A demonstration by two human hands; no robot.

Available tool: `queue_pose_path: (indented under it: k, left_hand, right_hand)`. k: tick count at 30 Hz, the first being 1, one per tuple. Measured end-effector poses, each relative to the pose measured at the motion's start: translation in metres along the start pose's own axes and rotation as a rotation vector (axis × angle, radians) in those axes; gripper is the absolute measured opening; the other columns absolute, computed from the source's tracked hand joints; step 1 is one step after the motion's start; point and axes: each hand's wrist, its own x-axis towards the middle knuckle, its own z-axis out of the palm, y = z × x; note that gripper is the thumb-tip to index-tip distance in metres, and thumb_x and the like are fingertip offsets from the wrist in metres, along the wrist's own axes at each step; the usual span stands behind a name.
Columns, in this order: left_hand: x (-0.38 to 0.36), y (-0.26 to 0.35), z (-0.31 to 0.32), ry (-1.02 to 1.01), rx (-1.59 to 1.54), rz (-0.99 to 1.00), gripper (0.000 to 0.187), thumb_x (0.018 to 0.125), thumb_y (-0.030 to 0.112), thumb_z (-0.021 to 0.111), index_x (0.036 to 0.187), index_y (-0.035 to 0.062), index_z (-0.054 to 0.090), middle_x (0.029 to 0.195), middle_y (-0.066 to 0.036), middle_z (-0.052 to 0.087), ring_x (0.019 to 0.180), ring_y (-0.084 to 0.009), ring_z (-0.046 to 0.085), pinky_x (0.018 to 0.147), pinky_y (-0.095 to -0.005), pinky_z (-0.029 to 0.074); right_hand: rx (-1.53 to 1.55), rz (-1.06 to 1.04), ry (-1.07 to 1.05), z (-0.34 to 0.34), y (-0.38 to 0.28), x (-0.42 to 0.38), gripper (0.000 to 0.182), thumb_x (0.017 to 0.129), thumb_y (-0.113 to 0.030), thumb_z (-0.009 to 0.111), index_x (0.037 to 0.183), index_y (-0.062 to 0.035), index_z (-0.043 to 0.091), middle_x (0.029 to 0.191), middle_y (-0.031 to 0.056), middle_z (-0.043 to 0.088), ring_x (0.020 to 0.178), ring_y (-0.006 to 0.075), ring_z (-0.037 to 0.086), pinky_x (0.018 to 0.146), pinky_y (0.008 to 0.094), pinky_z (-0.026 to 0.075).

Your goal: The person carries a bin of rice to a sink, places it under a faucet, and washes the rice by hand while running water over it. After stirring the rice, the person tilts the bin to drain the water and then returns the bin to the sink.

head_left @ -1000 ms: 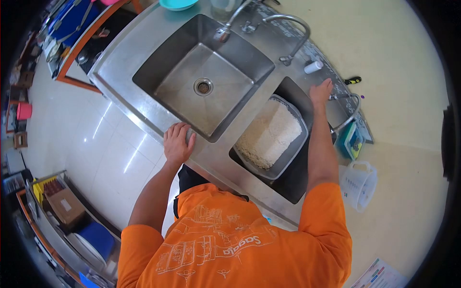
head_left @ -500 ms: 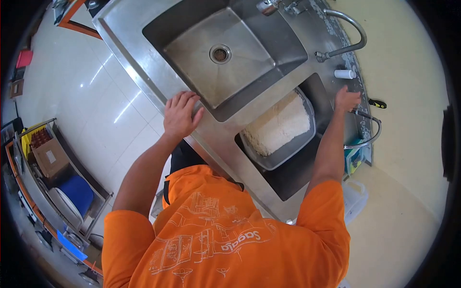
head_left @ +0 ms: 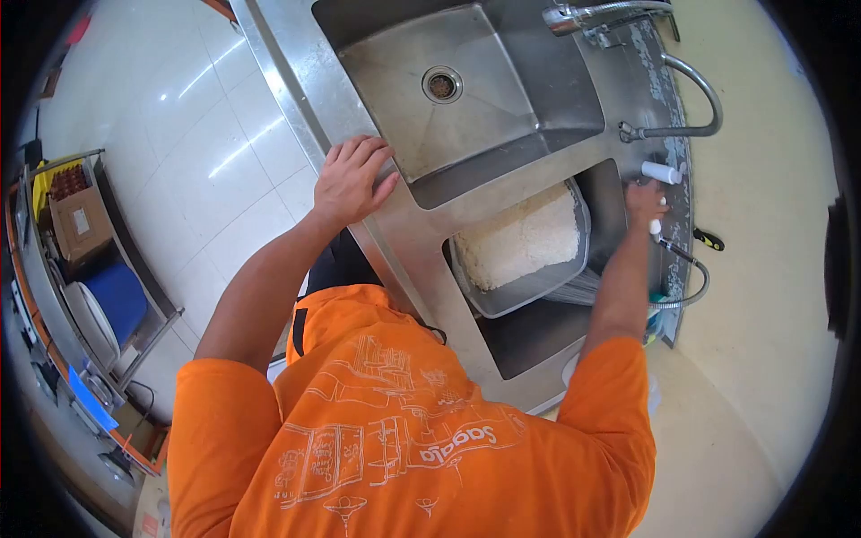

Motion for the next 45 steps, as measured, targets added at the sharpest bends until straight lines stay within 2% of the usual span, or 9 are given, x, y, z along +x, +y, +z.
queue_pose_path:
  k: [6,9,11,17,19,22,28,34,45]
  left_hand:
    - [-0.002,0.0,0.002,0.038,0.024,0.027,0.034,0.087,0.033,0.064,0.115,0.0121,0.062,0.119,-0.004,0.059,0.118,-0.0254,0.052,0.099,-0.0413,0.041]
    - [-0.004,0.001,0.0,0.045,-0.002,0.048,0.035,0.087,0.03,0.065,0.116,0.0116,0.062,0.121,-0.005,0.059,0.119,-0.0267,0.051,0.099,-0.0419,0.04]
    - [-0.006,0.003,0.0,0.064,-0.02,0.062,0.034,0.086,0.029,0.066,0.116,0.0112,0.062,0.122,-0.006,0.059,0.119,-0.0274,0.052,0.099,-0.0421,0.04]
    - [-0.013,-0.002,-0.003,0.181,-0.158,0.124,0.032,0.086,0.022,0.067,0.114,0.0093,0.062,0.12,-0.009,0.059,0.117,-0.0308,0.052,0.099,-0.0431,0.041]
    - [-0.017,-0.011,-0.007,0.262,-0.263,0.142,0.031,0.086,0.021,0.068,0.114,0.0084,0.062,0.119,-0.011,0.059,0.115,-0.0315,0.053,0.098,-0.0439,0.041]
    - [-0.05,-0.033,-0.014,0.421,-0.284,-0.026,0.032,0.086,0.017,0.068,0.115,0.0073,0.062,0.12,-0.014,0.059,0.115,-0.0343,0.053,0.099,-0.0443,0.041]
    - [-0.201,-0.136,0.0,0.186,-0.275,-0.57,0.03,0.096,0.023,0.059,0.119,0.0047,0.061,0.121,-0.016,0.06,0.116,-0.0344,0.054,0.1,-0.0408,0.043]
    - [-0.372,-0.21,0.02,-0.091,-0.236,-1.025,0.047,0.099,0.041,0.048,0.115,-0.0009,0.062,0.108,-0.024,0.066,0.104,-0.0381,0.063,0.091,-0.044,0.047]
    - [-0.318,-0.211,-0.004,0.045,-0.65,-1.034,0.046,0.101,0.037,0.048,0.122,-0.0019,0.059,0.1,-0.012,0.065,0.09,-0.0194,0.059,0.083,-0.0328,0.047]
  right_hand:
    - [0.86,-0.056,-0.059,0.028,-0.026,-0.166,0.04,0.087,-0.009,0.061,0.127,-0.0033,0.058,0.131,0.0214,0.056,0.111,0.0362,0.06,0.093,0.0417,0.049]
    - [1.674,0.776,-0.742,0.039,-0.005,-0.251,0.027,0.094,-0.017,0.055,0.117,-0.0064,0.063,0.108,0.0119,0.067,0.097,0.029,0.065,0.083,0.0414,0.053]
    - [1.852,1.083,-0.847,0.077,0.033,-0.278,0.031,0.095,-0.027,0.052,0.118,-0.0073,0.061,0.107,0.0115,0.066,0.096,0.0283,0.065,0.079,0.0442,0.054]
    - [2.056,0.796,-0.482,0.037,0.108,-0.257,0.044,0.099,-0.045,0.047,0.125,-0.009,0.054,0.117,0.0112,0.06,0.1,0.0309,0.06,0.086,0.048,0.049]
    - [1.961,0.825,-0.146,-0.046,0.096,-0.247,0.048,0.1,-0.049,0.043,0.126,-0.0099,0.053,0.115,0.0097,0.06,0.097,0.0258,0.06,0.081,0.0419,0.05]
    - [1.978,0.36,0.162,-0.089,0.101,-0.238,0.042,0.102,-0.041,0.047,0.125,-0.0076,0.051,0.114,0.0087,0.059,0.095,0.0205,0.059,0.078,0.0361,0.05]
    - [1.551,0.226,0.132,-0.098,0.051,-0.216,0.037,0.097,-0.012,0.059,0.127,-0.0001,0.041,0.116,0.0112,0.057,0.097,0.0202,0.059,0.086,0.0358,0.048]
    - [1.076,0.205,0.213,-0.074,0.032,-0.173,0.051,0.087,-0.012,0.072,0.125,0.0035,0.042,0.117,0.0192,0.058,0.103,0.0307,0.061,0.093,0.0399,0.046]
    - [0.932,0.324,0.217,-0.06,0.014,-0.147,0.058,0.079,-0.014,0.08,0.124,0.003,0.049,0.117,0.0214,0.064,0.108,0.0359,0.062,0.096,0.0419,0.045]
